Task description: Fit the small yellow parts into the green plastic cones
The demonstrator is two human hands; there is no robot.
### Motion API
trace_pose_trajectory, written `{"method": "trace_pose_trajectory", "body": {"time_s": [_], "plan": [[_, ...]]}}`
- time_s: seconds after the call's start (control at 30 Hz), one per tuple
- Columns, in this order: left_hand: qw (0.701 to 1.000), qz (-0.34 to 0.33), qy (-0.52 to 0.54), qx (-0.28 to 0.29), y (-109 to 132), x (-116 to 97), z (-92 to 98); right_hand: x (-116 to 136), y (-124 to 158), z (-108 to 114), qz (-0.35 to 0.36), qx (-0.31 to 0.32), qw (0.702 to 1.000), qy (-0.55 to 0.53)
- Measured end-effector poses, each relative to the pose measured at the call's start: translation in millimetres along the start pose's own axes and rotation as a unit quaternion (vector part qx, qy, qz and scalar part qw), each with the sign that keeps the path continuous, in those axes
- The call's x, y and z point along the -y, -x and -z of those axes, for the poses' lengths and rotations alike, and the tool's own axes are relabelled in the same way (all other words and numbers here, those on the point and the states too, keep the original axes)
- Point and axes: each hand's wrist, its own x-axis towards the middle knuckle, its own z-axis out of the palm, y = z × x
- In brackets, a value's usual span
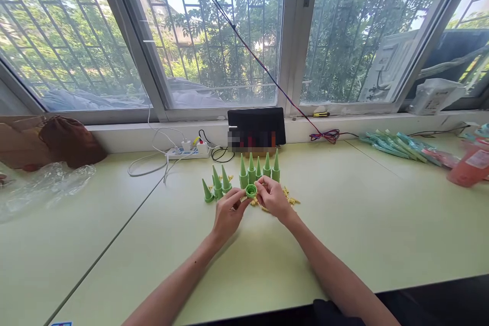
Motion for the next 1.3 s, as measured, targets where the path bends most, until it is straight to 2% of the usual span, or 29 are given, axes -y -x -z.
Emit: {"method": "trace_pose_trajectory", "body": {"time_s": [0.1,0.23,0.4,0.5,0.7,0.93,1.1,1.3], "plan": [[0.999,0.046,0.022,-0.008,-0.6,-3.4,-2.4,0.0,-0.5,-0.2,0.013,-0.038,0.999,0.013],[0.983,0.146,0.110,0.005,-0.8,-8.4,-4.8,3.9,1.0,2.3,0.053,-0.063,0.994,0.071],[0.918,0.254,0.290,0.093,-2.4,-10.2,-4.4,9.1,4.5,2.6,0.094,-0.023,0.989,0.113],[0.891,0.280,0.334,0.127,-3.0,-9.0,-3.5,9.5,5.2,2.5,0.087,-0.008,0.990,0.113],[0.866,0.300,0.374,0.143,-2.9,-6.2,-0.9,9.0,5.6,2.9,0.080,0.003,0.990,0.115],[0.871,0.282,0.379,0.138,-3.9,-4.3,1.2,10.1,5.9,2.6,0.072,0.015,0.994,0.078],[0.880,0.262,0.367,0.145,-3.5,-1.8,2.7,7.2,4.5,3.6,0.083,0.001,0.990,0.113],[0.915,0.218,0.299,0.162,-1.7,-3.5,4.0,4.2,2.9,4.8,0.088,-0.014,0.985,0.150]]}}
